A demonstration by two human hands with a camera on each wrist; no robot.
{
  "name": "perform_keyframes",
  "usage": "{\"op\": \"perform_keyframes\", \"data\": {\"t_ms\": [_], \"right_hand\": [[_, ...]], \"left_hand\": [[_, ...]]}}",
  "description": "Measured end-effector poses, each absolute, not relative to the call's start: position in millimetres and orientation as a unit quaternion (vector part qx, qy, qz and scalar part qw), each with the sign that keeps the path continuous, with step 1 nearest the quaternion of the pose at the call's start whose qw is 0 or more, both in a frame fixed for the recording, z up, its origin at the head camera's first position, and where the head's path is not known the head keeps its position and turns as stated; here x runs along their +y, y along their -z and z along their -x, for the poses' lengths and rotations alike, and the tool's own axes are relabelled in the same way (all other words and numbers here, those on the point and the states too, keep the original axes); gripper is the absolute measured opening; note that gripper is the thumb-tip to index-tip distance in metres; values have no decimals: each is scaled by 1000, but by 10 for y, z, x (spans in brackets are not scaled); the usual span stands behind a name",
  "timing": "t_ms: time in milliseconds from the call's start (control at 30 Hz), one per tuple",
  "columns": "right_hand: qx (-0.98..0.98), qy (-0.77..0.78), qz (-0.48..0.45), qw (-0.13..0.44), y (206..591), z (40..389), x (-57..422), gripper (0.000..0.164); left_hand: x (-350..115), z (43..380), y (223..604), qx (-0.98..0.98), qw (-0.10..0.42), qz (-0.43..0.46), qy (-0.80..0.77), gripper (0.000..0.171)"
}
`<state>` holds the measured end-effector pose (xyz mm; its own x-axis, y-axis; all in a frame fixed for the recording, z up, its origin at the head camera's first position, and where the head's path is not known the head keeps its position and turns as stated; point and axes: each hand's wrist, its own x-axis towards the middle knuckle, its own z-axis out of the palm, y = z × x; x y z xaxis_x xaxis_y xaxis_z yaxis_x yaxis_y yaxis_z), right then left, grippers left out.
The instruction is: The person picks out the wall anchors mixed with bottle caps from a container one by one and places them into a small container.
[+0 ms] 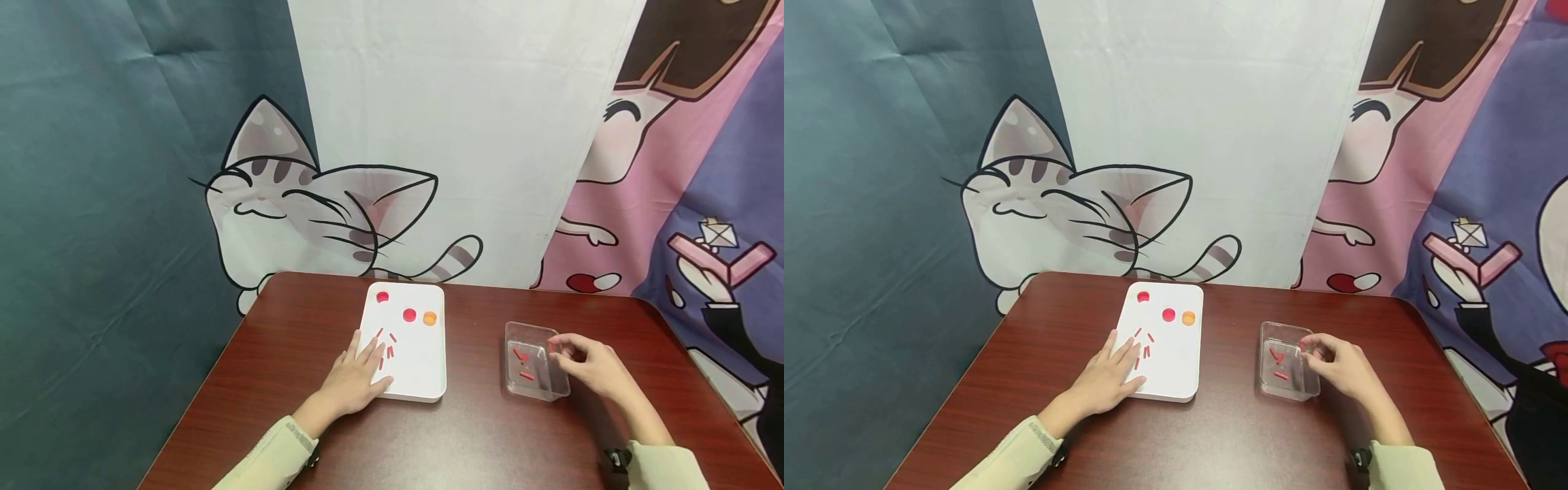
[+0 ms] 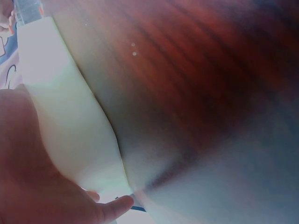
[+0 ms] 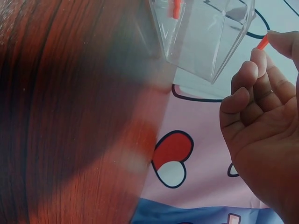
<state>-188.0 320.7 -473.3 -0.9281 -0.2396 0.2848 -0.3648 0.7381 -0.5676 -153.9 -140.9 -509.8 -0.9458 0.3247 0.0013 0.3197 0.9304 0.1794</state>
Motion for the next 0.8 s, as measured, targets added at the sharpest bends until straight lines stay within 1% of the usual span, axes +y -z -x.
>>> {"op": "perform_keyframes", "data": {"t_ms": [167,400,633,800], "right_hand": [[-927,-322,-166,97,4745,1893,3230,23],[-927,-324,-166,89,4754,1907,3244,30],[-925,-326,-171,92,4729,1917,3208,29],[-921,-337,-177,81,4718,1941,3148,27]], "left_hand": [[-1408,1541,5097,982,14,-166,-92,75],[-1411,1542,5101,982,14,-164,-91,75],[-1413,1544,5102,982,14,-163,-90,76],[-1410,1548,5095,982,11,-164,-90,76]]}}
